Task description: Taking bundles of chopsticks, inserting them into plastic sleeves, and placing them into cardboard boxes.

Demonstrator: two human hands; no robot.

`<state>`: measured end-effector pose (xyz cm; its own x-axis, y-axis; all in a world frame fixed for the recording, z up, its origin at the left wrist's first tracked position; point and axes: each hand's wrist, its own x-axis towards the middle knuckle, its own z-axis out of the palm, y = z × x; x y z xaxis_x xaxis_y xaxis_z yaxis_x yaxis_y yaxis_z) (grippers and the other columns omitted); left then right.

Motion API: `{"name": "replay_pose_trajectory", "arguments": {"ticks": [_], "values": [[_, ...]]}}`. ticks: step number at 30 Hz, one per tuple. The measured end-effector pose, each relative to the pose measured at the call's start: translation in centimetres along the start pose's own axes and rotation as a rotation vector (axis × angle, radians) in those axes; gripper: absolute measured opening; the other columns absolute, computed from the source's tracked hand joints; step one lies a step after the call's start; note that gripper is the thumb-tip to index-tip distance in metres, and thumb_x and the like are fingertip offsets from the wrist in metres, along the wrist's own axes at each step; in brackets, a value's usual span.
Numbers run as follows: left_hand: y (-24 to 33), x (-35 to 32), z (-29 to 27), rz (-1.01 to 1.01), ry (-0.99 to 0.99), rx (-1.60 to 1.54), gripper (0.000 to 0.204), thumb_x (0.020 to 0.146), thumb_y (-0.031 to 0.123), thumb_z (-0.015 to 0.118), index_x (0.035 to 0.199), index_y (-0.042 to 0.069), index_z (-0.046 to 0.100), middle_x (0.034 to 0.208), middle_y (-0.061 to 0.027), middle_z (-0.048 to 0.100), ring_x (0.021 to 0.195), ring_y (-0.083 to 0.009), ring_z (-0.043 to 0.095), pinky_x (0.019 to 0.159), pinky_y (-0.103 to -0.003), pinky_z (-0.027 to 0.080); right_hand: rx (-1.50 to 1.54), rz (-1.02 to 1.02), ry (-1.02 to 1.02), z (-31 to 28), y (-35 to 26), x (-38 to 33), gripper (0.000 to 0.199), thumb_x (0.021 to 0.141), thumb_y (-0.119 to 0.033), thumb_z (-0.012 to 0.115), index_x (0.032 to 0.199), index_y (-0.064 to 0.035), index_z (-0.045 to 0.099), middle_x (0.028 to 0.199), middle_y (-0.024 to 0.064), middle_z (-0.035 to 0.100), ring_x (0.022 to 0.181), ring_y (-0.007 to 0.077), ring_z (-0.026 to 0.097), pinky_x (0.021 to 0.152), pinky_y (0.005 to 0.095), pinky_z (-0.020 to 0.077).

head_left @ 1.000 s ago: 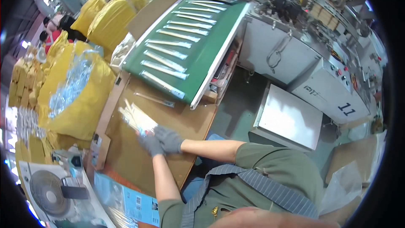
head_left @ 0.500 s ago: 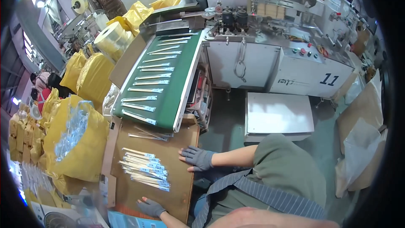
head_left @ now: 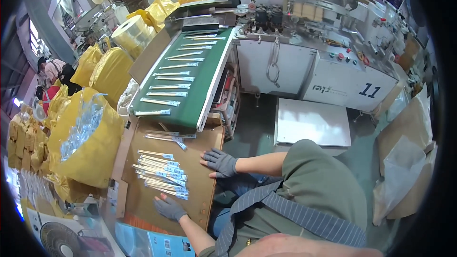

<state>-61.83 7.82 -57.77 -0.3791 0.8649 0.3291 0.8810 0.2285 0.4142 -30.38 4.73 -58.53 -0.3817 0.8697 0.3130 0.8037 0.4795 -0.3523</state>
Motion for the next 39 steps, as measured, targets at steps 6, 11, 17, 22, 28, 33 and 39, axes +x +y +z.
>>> {"name": "replay_pose_trajectory", "arguments": {"ticks": [6, 11, 17, 22, 28, 33, 39], "values": [[2.5, 1.5, 1.3, 0.219, -0.057, -0.057, 0.057, 0.094, 0.042, 0.042, 0.125, -0.005, 0.050, 0.131, -0.0251, 0.049, 0.122, -0.0385, 0.044, 0.104, -0.045, 0.032, 0.012, -0.023, -0.038, -0.3, -0.2, 0.0, 0.073, 0.087, -0.053, 0.045, 0.139, -0.0020, 0.034, 0.147, 0.0242, 0.027, 0.137, 0.0395, 0.024, 0.112, 0.0523, 0.0136], [2.7, 1.6, 2.0, 0.277, 0.000, -0.073, 0.058, 0.094, 0.042, 0.042, 0.125, -0.007, 0.049, 0.130, -0.0252, 0.049, 0.121, -0.0389, 0.045, 0.103, -0.045, 0.032, 0.027, -0.022, -0.039, -0.8, -0.3, -0.1, 0.071, 0.089, -0.051, 0.045, 0.138, -0.0015, 0.034, 0.147, 0.0247, 0.026, 0.136, 0.0399, 0.025, 0.111, 0.0526, 0.0153], [2.9, 2.4, 2.6, 0.000, 0.128, -0.060, 0.060, 0.096, 0.045, 0.039, 0.126, -0.006, 0.049, 0.128, -0.0251, 0.051, 0.119, -0.0380, 0.047, 0.101, -0.044, 0.035, 0.029, -0.036, -0.028, -1.1, -0.3, 0.0, 0.070, 0.089, -0.050, 0.044, 0.138, -0.0007, 0.034, 0.146, 0.0250, 0.027, 0.136, 0.0403, 0.025, 0.111, 0.0524, 0.0158], [3.1, 2.8, 2.3, 0.118, 0.099, -0.084, 0.059, 0.096, 0.045, 0.039, 0.125, -0.006, 0.051, 0.124, -0.0252, 0.053, 0.116, -0.0384, 0.048, 0.100, -0.045, 0.036, 0.038, -0.033, -0.044, -1.5, -0.4, 0.2, 0.070, 0.089, -0.050, 0.044, 0.138, -0.0003, 0.034, 0.146, 0.0254, 0.027, 0.136, 0.0403, 0.025, 0.111, 0.0523, 0.0161], [3.2, 2.6, 1.9, 0.133, 0.104, -0.101, 0.058, 0.096, 0.044, 0.040, 0.123, -0.006, 0.052, 0.124, -0.0244, 0.054, 0.115, -0.0382, 0.049, 0.099, -0.045, 0.036, 0.002, -0.045, -0.031, -1.3, -0.7, 0.1, 0.071, 0.089, -0.050, 0.044, 0.138, 0.0001, 0.034, 0.146, 0.0255, 0.028, 0.136, 0.0402, 0.025, 0.111, 0.0518, 0.0168], [4.5, 2.2, 1.3, 0.084, 0.019, -0.110, 0.056, 0.095, 0.043, 0.041, 0.120, -0.006, 0.054, 0.124, -0.0234, 0.054, 0.116, -0.0357, 0.048, 0.100, -0.044, 0.035, 0.013, -0.019, -0.029, -1.1, 0.0, -0.4, 0.071, 0.089, -0.050, 0.045, 0.138, -0.0001, 0.034, 0.145, 0.0256, 0.029, 0.137, 0.0402, 0.024, 0.112, 0.0513, 0.0146], [4.6, 1.9, 0.2, 0.091, 0.063, -0.099, 0.046, 0.091, 0.037, 0.050, 0.111, -0.004, 0.059, 0.111, -0.0232, 0.060, 0.104, -0.0363, 0.056, 0.089, -0.043, 0.043, 0.014, -0.107, 0.015, -0.4, 0.4, 0.3, 0.069, 0.086, -0.049, 0.050, 0.135, -0.0006, 0.039, 0.138, 0.0258, 0.036, 0.129, 0.0411, 0.033, 0.108, 0.0520, 0.0217]]}}
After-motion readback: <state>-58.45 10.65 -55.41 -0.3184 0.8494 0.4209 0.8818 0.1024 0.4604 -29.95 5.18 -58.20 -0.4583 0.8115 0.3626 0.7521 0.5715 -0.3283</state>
